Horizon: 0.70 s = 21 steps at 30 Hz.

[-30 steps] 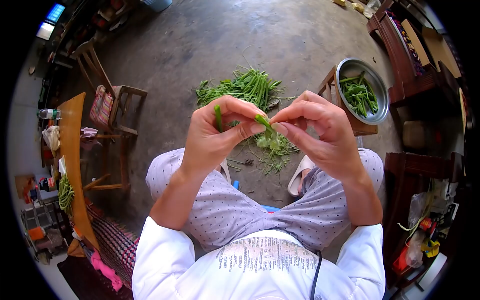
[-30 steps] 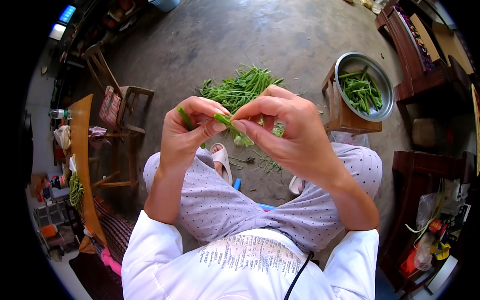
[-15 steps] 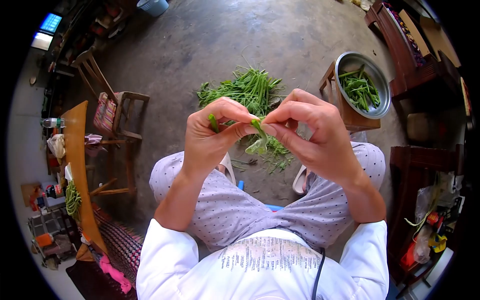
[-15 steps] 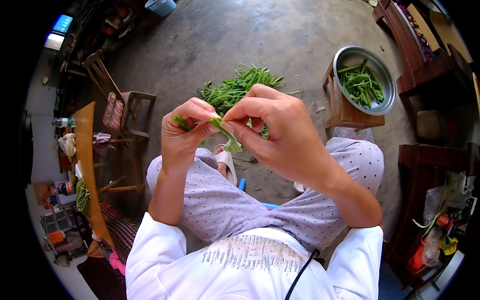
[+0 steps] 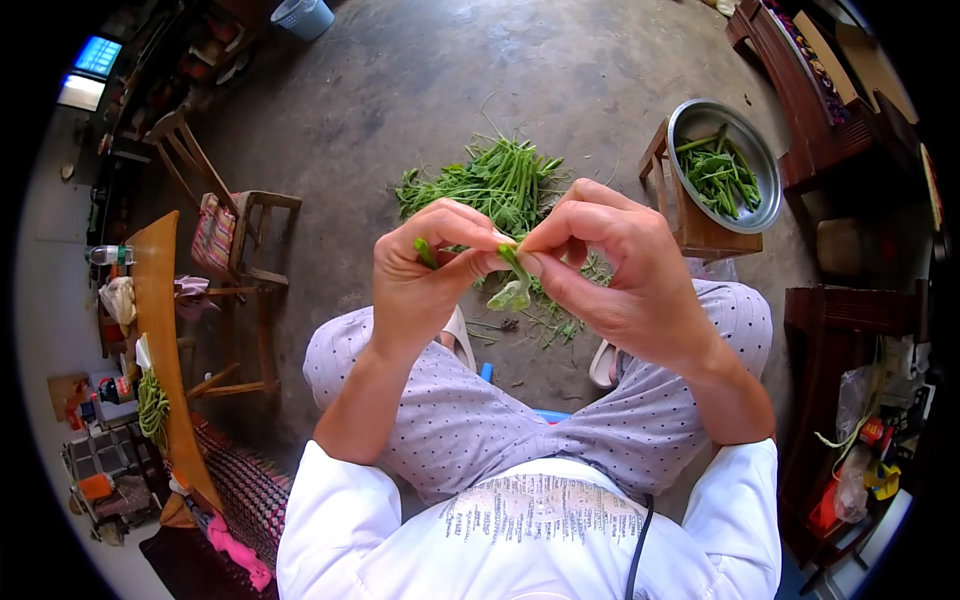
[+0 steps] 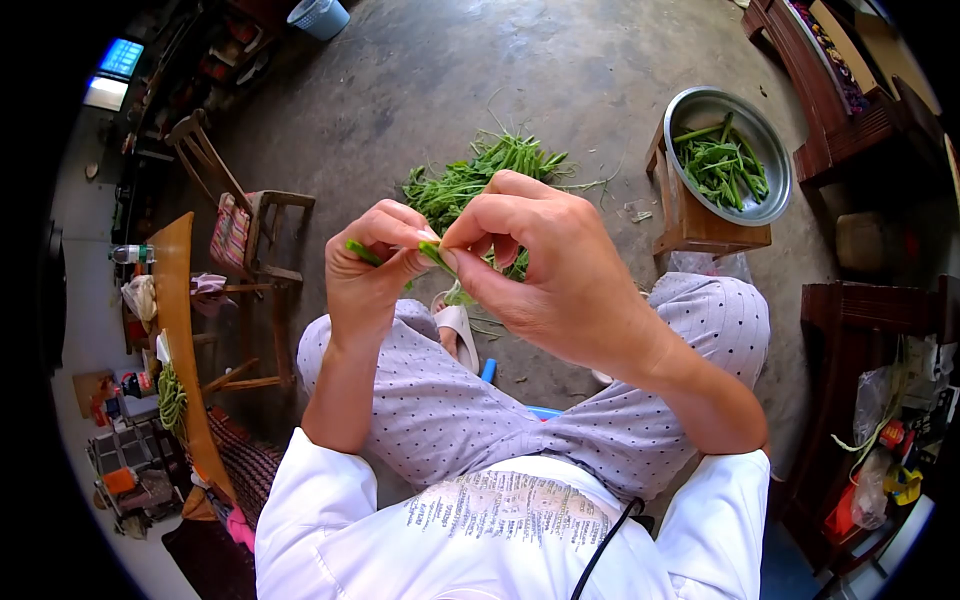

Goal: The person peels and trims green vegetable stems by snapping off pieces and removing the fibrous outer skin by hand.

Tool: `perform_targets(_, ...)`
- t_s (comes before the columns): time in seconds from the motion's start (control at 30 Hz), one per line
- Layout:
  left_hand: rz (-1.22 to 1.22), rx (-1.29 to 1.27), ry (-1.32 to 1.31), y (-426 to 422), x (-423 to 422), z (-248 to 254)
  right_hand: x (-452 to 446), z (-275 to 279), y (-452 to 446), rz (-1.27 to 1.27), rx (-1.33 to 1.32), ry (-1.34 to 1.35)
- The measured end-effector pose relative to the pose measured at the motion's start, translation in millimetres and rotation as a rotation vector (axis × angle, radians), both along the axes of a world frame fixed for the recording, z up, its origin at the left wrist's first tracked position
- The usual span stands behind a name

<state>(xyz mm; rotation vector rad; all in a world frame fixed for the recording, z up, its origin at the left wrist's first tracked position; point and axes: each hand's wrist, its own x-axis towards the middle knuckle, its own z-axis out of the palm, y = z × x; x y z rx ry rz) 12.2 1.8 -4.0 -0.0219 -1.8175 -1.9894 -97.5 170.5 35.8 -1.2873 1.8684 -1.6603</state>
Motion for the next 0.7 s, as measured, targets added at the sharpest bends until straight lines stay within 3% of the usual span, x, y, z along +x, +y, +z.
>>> perform_targets(0.23,0.063,-0.051,-0.059,4,0,3,7,-3,-3,-0.089,0.050,-0.003)
perform_targets(0.3,0.080,0.004,-0.123,13,2,13,10,-5,-5,-0.257,0.011,0.164)
perform_targets(0.4,0.107,0.072,-0.165,17,-1,13,11,-8,-7,-0.267,-0.004,0.239)
perform_targets(0.7,0.076,0.225,-0.168,16,-1,14,8,-6,-6,-0.247,0.013,0.049)
